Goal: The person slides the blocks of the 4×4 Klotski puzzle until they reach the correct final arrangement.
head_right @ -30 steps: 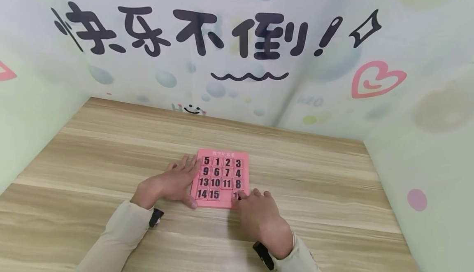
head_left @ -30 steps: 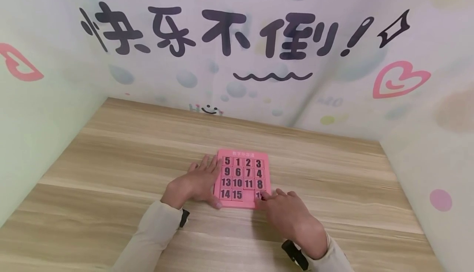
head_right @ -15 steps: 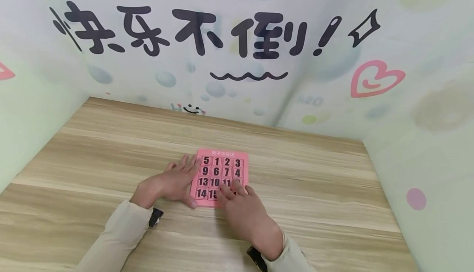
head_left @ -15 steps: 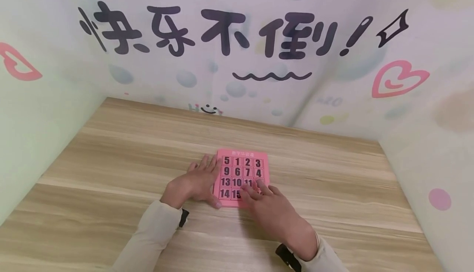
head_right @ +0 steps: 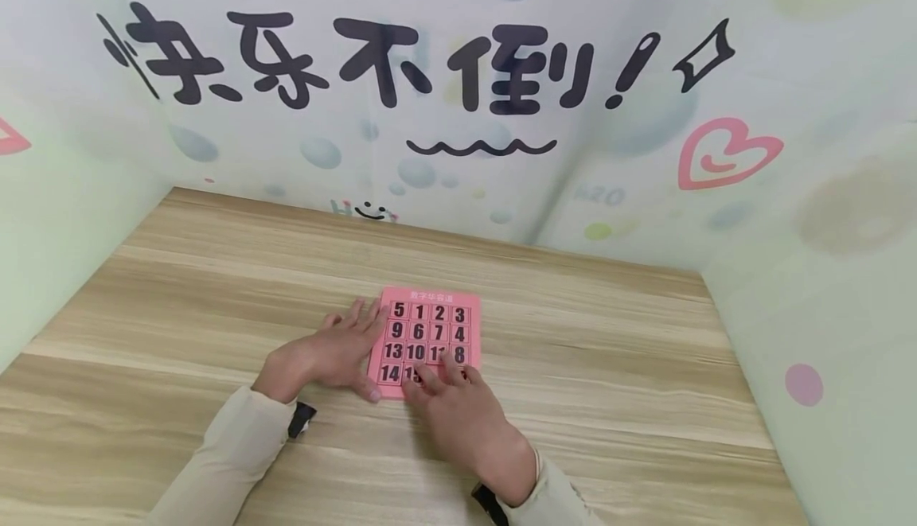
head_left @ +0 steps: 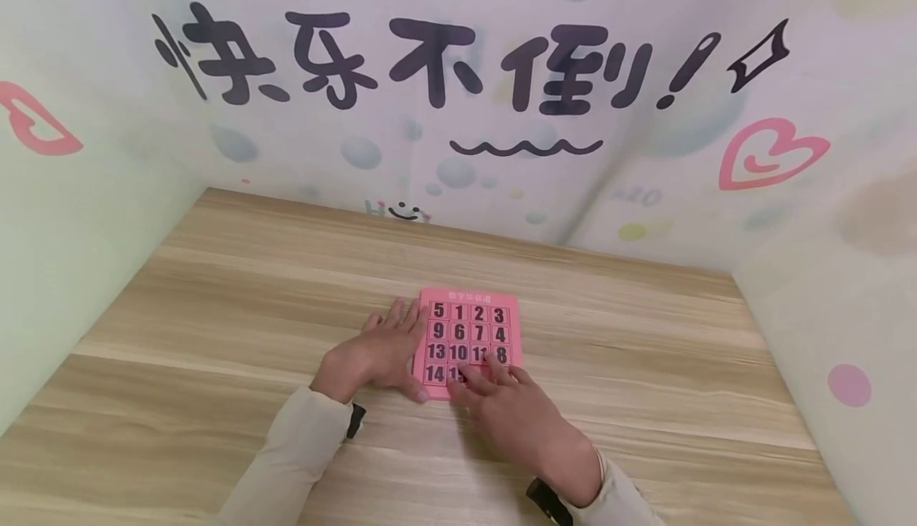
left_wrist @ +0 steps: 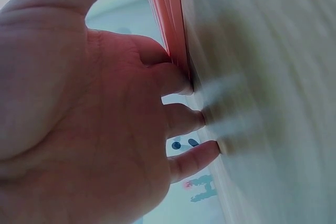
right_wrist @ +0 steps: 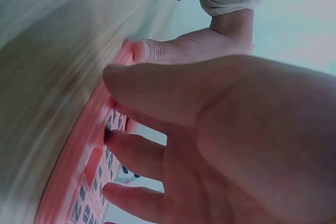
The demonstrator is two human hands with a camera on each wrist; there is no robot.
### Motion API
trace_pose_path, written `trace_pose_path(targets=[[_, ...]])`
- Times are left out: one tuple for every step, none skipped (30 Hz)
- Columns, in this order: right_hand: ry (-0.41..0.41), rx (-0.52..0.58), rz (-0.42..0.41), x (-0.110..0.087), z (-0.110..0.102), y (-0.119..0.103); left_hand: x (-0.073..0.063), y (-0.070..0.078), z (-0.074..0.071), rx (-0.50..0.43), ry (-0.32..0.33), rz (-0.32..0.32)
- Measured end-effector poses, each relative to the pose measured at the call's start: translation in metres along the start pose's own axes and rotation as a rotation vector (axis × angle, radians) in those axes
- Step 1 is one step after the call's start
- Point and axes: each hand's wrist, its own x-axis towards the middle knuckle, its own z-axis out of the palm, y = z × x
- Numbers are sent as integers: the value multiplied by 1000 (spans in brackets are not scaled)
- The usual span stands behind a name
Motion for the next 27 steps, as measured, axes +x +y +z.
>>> trace_pose_path(targets=[[-6,7,4,0,0,0,0,0,0,0,0,-1],[-10,15,7,0,0,0,0,0,0,0,1,-2],[-14,21,8,0,0,0,0,0,0,-3,0,-3],[-21,28,12,0,0,1,0,0,1,-4,0,-3],[-27,35,17,-1,-1,1,0,-1,1,-6,1,-3],[-36,40,21,-1,-1,1,0,-1,1,-6,2,-2],[-46,46,25,-1,-2,2,0,-1,1,-7,2,-1],[-52,49,29,-1,-2,2,0,-1,1,-7,3,-1],[-58,48,31,-2,-2,3,0,-1,1,-7,3,0],[-62,49,33,-2,-3,3,0,-1,1,-6,3,1],[-67,52,34,-2,-4,3,0,-1,1,-7,4,2],[-72,54,35,-2,-4,4,0,-1,1,-9,5,4],[-73,57,37,-3,-5,4,0,-1,1,-11,6,6],[-76,64,40,-3,-5,5,0,-1,1,-13,7,8],[-80,68,45,-4,-6,5,0,-2,1,-15,8,10],[-85,76,50,-5,-6,5,1,-2,1,-17,9,12],[-89,84,55,-5,-7,6,1,-2,1,-18,9,14],[-91,89,60,-6,-7,6,1,-2,1,-20,9,15],[-92,95,64,-7,-8,7,1,-2,2,-19,7,15],[-94,102,68,-7,-8,8,1,-2,1,-19,6,16],[-96,104,69,-7,-8,8,1,-2,1,-19,5,16],[-96,108,69,-7,-9,9,1,-2,1,-19,4,16],[-97,107,67,-8,-9,9,1,-2,1,-20,3,15],[-96,106,65,-8,-9,9,1,-1,1,-20,3,14],[-97,105,64,-8,-10,10,0,-1,1,-22,2,14],[-99,104,63,-8,-10,10,0,-1,1,-23,2,13],[-99,103,62,-9,-11,10,0,-1,1,-23,2,11]])
